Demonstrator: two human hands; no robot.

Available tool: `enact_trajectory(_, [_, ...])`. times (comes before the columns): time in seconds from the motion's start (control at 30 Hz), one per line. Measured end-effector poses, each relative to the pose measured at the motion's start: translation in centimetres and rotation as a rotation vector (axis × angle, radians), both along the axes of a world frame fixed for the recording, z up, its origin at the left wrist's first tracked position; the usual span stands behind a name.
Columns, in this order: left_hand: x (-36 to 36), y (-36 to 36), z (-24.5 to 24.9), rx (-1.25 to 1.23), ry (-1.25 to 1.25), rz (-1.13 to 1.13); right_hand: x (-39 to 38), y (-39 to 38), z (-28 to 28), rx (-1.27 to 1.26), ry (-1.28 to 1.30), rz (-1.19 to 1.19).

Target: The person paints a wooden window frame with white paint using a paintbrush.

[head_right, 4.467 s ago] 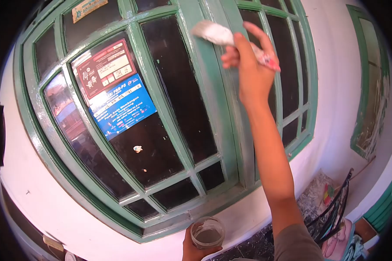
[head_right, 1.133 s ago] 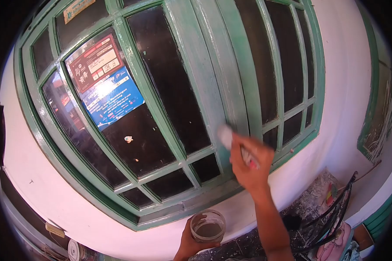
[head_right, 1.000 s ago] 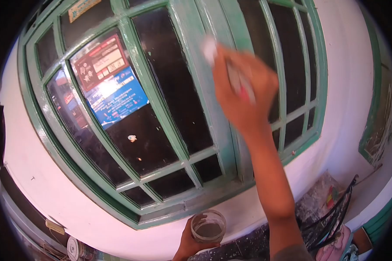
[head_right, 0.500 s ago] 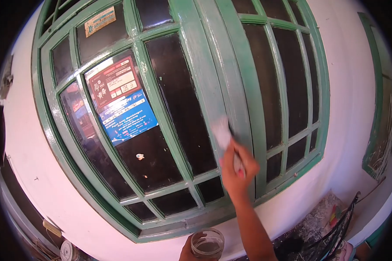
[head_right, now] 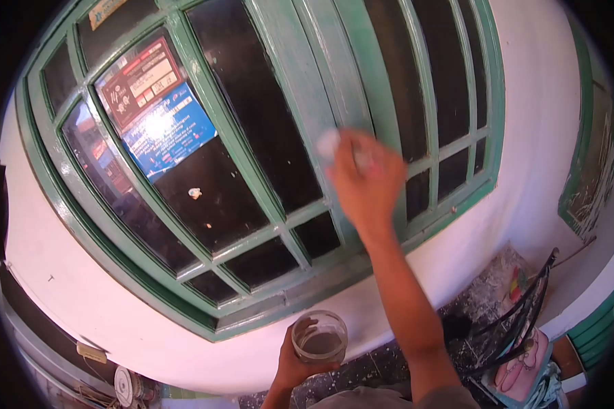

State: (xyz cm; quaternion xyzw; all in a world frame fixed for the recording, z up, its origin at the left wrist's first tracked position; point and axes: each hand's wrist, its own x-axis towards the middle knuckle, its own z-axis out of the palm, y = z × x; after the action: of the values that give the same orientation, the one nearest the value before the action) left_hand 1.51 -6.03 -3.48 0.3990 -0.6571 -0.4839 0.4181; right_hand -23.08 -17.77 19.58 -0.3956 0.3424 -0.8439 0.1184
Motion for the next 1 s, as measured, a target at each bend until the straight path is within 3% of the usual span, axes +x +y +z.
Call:
enact_trajectory(0.13, [0.1, 0.3, 1.1, 0.001, 0.030, 0.011, 0.6, -0.6, 9.2, -0.221, 0.055, -0.034])
enact_trajectory(0.23, [0.2, -0.1, 0.7, 0.004, 0.061, 0.014, 1.4, -0.6, 10.5, -0.472, 0.028, -0.070])
enact_trajectory(0.27, [0.3, -0.2, 0.6, 0.005, 0.064, 0.017, 1.4, -1.2, 9.8, -0.435, 0.038, -0.089])
enact_trajectory(0.37, [0.2, 0.0, 1.9, 0.039, 0.029, 0.038, 1.1, -3.9, 2.9, -0.316, 0.077, -0.180])
enact_trajectory(0.47, [0.4, -0.5, 1.3, 0.003, 0.036, 0.033, 1.1, -4.2, -7.7, -0.167, 0.151, -0.342])
enact_trajectory(0.53, [0.5, -0.4, 1.5, 0.047, 0.027, 0.033, 2.3, -2.7, -13.4, -0.056, 0.003, -0.211])
enact_trajectory(0.67, [0.6, -0.6, 0.7, 0.044, 0.014, 0.012, 3.5, -0.4, -21.8, 0.220, -0.074, -0.177])
enact_trajectory(0.83, [0.5, -0.2, 1.8, 0.041, 0.004, 0.014, 2.8, 1.1, -25.6, 0.407, -0.182, -0.116])
enact_trajectory(1.0, [0.8, 0.0, 1.4, 0.014, 0.024, 0.020, 3.0, 0.6, -24.4, 0.439, -0.298, -0.102])
